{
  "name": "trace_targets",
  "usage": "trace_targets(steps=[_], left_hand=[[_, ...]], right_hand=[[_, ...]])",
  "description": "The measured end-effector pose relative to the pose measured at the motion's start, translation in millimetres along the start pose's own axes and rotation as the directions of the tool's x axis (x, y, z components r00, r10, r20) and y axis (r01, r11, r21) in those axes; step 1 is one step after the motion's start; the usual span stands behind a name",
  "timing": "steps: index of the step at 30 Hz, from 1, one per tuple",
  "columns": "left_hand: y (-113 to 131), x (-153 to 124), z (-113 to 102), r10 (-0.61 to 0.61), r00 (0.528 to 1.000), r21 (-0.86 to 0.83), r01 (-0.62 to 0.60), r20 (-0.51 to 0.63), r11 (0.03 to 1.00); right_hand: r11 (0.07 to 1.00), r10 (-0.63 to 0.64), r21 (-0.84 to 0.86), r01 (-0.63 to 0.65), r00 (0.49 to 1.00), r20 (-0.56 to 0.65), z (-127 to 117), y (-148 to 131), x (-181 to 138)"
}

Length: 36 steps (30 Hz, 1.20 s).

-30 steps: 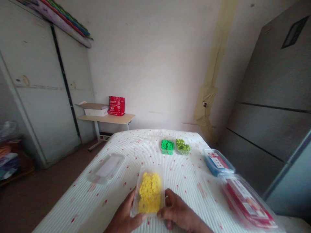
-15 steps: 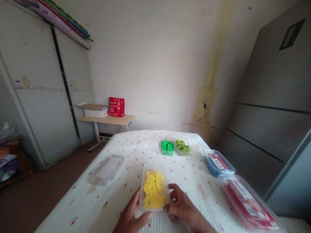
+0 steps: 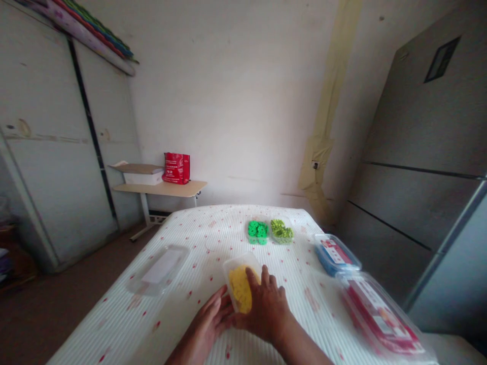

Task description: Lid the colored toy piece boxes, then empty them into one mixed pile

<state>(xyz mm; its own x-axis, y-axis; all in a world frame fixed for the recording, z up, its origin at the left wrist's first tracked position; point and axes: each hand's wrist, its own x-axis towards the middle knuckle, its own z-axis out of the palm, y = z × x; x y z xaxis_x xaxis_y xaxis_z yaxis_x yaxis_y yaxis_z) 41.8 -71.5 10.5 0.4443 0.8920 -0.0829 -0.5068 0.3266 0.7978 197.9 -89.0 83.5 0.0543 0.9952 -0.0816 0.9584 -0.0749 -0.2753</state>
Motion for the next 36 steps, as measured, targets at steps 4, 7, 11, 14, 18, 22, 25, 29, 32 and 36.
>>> trace_targets(steps=[4, 7, 11, 14, 18, 22, 25, 29, 32, 36], left_hand=[[0.9, 3.5, -2.2, -0.002, 0.999, -0.029, 0.003, 0.042, 1.0], [-0.8, 9.2, -4.0, -0.014, 1.0, -0.055, 0.016, 0.028, 0.998], [-0.2, 14.7, -3.0, -0.049, 0.999, -0.058, 0.05, 0.008, 0.997], [1.7, 17.1, -0.8, -0.064, 0.998, -0.02, 0.064, 0.006, 0.998], [3.7, 20.2, 2.6, -0.068, 0.997, 0.021, 0.069, -0.022, 0.997], [6.2, 23.7, 5.9, -0.068, 0.997, -0.009, 0.068, -0.034, 0.998], [6.9, 26.0, 6.5, -0.073, 0.996, -0.018, 0.072, -0.05, 0.997], [6.8, 26.7, 5.7, -0.073, 0.996, -0.028, 0.072, -0.049, 0.997], [7.4, 25.7, 7.6, -0.074, 0.995, -0.012, 0.073, -0.073, 0.997], [8.2, 29.8, 16.9, -0.075, 0.977, 0.069, 0.09, -0.198, 0.994]], right_hand=[[0.998, -0.024, -0.051, 0.022, 0.999, -0.035, 12.9, 0.1, 10.6], [0.997, -0.025, -0.078, 0.021, 0.998, -0.063, 18.4, 2.7, 15.8], [0.995, -0.029, -0.092, 0.024, 0.999, -0.045, 10.7, 4.2, 21.4], [0.993, -0.035, -0.111, 0.038, 0.999, 0.022, -1.9, 5.2, 25.1], [0.988, -0.055, -0.137, 0.065, 0.996, 0.071, -6.5, 6.8, 30.2], [0.981, -0.078, -0.18, 0.077, 0.997, 0.006, 10.2, 9.1, 34.9], [0.983, -0.081, -0.174, 0.064, 0.993, -0.091, 20.2, 11.0, 35.6], [0.987, -0.083, -0.149, 0.062, 0.987, -0.136, 13.4, 13.2, 32.7], [0.991, -0.088, -0.114, 0.075, 0.99, -0.113, 2.1, 16.1, 31.0], [0.993, -0.096, -0.082, 0.089, 0.992, -0.084, -0.4, 20.0, 29.6]])
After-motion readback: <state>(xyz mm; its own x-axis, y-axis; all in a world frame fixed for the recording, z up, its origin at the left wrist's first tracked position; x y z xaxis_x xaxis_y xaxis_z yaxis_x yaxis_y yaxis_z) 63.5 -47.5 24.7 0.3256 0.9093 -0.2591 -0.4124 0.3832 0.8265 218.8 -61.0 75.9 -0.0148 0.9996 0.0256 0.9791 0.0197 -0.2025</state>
